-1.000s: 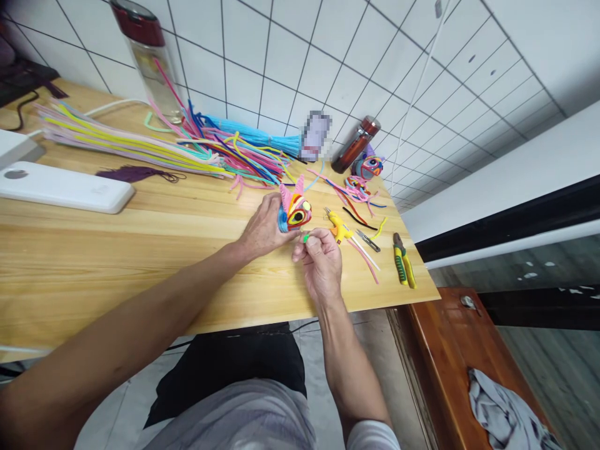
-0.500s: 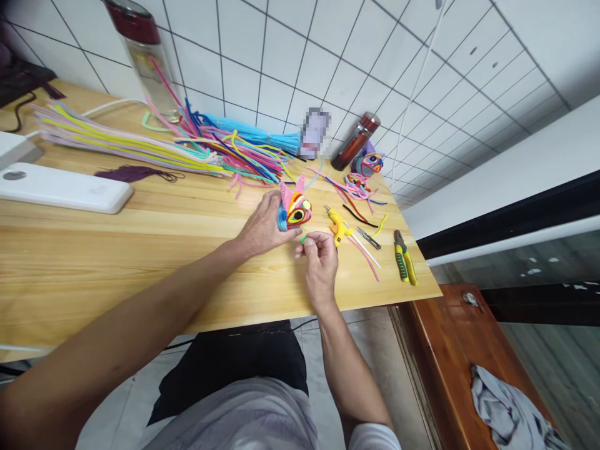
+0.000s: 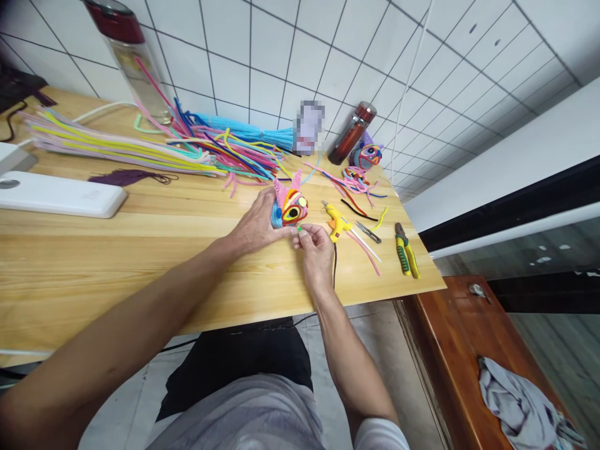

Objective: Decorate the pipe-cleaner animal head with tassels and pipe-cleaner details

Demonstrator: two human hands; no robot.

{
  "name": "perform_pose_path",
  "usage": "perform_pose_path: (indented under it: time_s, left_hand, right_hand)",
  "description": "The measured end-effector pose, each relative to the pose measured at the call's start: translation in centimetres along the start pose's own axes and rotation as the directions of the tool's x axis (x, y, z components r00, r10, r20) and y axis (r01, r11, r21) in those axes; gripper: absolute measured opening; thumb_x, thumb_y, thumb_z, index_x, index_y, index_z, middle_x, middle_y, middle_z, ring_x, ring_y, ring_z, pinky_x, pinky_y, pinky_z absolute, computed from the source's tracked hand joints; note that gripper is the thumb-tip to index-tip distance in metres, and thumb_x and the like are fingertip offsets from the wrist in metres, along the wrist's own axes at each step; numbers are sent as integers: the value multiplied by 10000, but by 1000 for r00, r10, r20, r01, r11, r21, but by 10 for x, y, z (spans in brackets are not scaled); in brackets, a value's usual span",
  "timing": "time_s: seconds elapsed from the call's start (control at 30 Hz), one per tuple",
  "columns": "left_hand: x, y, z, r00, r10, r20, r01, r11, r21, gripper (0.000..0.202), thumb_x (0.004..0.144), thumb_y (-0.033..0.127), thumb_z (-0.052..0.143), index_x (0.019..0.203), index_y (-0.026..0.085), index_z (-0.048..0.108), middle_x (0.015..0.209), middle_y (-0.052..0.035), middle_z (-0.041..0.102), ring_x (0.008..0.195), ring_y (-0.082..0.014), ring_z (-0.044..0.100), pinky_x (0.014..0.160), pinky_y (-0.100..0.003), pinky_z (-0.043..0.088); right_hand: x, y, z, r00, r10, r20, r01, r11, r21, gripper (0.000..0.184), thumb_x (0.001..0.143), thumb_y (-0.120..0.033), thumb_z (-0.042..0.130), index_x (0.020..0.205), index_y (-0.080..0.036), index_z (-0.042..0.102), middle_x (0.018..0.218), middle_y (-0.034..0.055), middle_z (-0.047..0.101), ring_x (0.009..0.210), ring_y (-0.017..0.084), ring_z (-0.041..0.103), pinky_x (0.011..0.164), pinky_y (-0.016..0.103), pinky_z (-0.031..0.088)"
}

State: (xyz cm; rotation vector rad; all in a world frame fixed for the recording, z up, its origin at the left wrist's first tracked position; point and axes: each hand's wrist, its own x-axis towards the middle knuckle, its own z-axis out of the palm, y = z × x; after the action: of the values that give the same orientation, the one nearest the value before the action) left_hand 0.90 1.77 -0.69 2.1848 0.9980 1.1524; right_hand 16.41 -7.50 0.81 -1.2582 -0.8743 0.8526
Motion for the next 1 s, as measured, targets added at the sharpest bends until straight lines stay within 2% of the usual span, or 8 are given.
perform_pose_path:
  time_s: [0.23,0.73,0.9,1.0]
  left_hand:
    - [0,-4,2,1000,11,-20,-12,1000,-16,935,782,531,917,1518,196,449,1563,-205,524,1535,-395,493,1293,-591,420]
    - [-1,-3,1,1000,12,12,-12,1000,20,964,815,541,900,1565,178,414,1597,-220,496,1544,-401,482,1288,-589,422]
    - [0,-4,1,1000,6,3,-6,1000,5,966,795,569,907,1547,188,434,1573,-208,517,1535,-391,492,1290,-576,426]
    - [0,-5,1,1000,-5,5,5,1000,-4,957,787,564,911,1539,200,443,1569,-199,518,1523,-391,504,1280,-582,436]
  right_hand:
    - [-1,1,2,996,90,7,-90,994,55,290,721,-357,851,933,-213,717,741,-35,719,674,125,661,642,265,539]
    - [1,-3,0,994,104,20,-104,995,5,269,706,-351,848,904,-203,741,752,-23,723,654,123,644,640,276,532]
    - [0,-1,0,996,77,36,-78,997,29,296,739,-351,828,997,-217,772,805,-30,735,669,119,646,637,270,534]
    - [-1,2,-1,996,86,30,-86,996,14,281,750,-357,822,988,-214,783,824,-17,750,686,126,654,652,279,547]
